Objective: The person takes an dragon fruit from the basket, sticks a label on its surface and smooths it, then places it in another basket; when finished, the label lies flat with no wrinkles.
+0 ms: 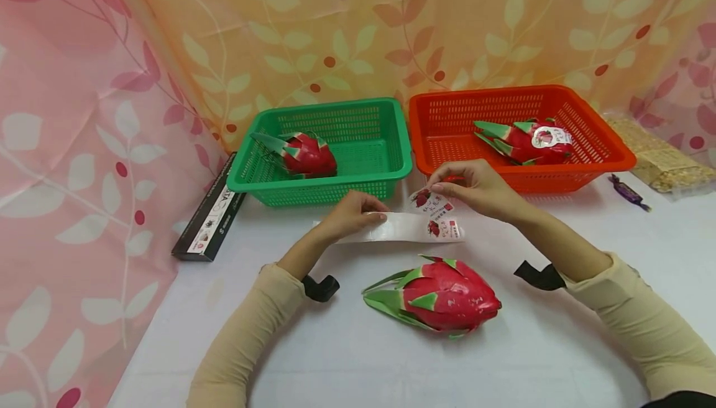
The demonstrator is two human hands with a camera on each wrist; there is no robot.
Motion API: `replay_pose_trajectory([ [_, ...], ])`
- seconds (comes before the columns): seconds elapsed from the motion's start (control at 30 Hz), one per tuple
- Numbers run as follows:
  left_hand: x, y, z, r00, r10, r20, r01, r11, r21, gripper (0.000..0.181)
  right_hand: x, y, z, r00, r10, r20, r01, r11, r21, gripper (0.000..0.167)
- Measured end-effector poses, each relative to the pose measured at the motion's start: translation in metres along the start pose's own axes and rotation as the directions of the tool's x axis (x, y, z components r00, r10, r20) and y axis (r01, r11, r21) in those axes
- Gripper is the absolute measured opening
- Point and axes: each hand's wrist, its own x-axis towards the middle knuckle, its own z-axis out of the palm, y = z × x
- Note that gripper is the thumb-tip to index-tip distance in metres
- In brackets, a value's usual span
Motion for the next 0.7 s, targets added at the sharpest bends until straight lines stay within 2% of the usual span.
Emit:
replay_pose_trajectory([
  [0.13,-0.002,0.003,0.003,0.999,0.052,-0.010,-0.050,0.990,0.131,0.023,-0.002,-0.004,-0.004,0.995,0.092,0.025,-0.092,0.996,-0.022,0.017],
  [0.23,-0.008,0.018,0.003,0.991,0.114,-0.071,-0.101,0.981,0.168,0.024,-0.003,-0.007,-0.006,0.991,0.129,0.033,-0.127,0.990,-0.065,0.020],
  [0.3,-0.013,0.032,0.003,0.977,0.167,-0.133,-0.146,0.977,0.156,0.022,-0.003,-0.010,-0.007,0.989,0.143,0.038,-0.139,0.986,-0.088,0.020],
  [0.4,-0.020,0.054,0.004,0.947,0.237,-0.216,-0.216,0.969,0.118,0.019,-0.004,-0.016,-0.007,0.987,0.153,0.052,-0.146,0.983,-0.112,0.020],
  [0.5,-0.024,0.073,0.005,0.931,0.269,-0.247,-0.250,0.962,0.106,0.017,-0.005,-0.021,-0.006,0.986,0.148,0.077,-0.139,0.984,-0.116,0.019],
  [0.6,-0.026,0.085,0.006,0.936,0.267,-0.231,-0.248,0.963,0.110,0.015,-0.007,-0.026,-0.004,0.985,0.138,0.102,-0.126,0.986,-0.111,0.018],
  [0.7,-0.026,0.090,0.008,0.943,0.256,-0.215,-0.236,0.965,0.112,0.012,-0.009,-0.032,-0.002,0.984,0.132,0.119,-0.120,0.987,-0.102,0.017],
])
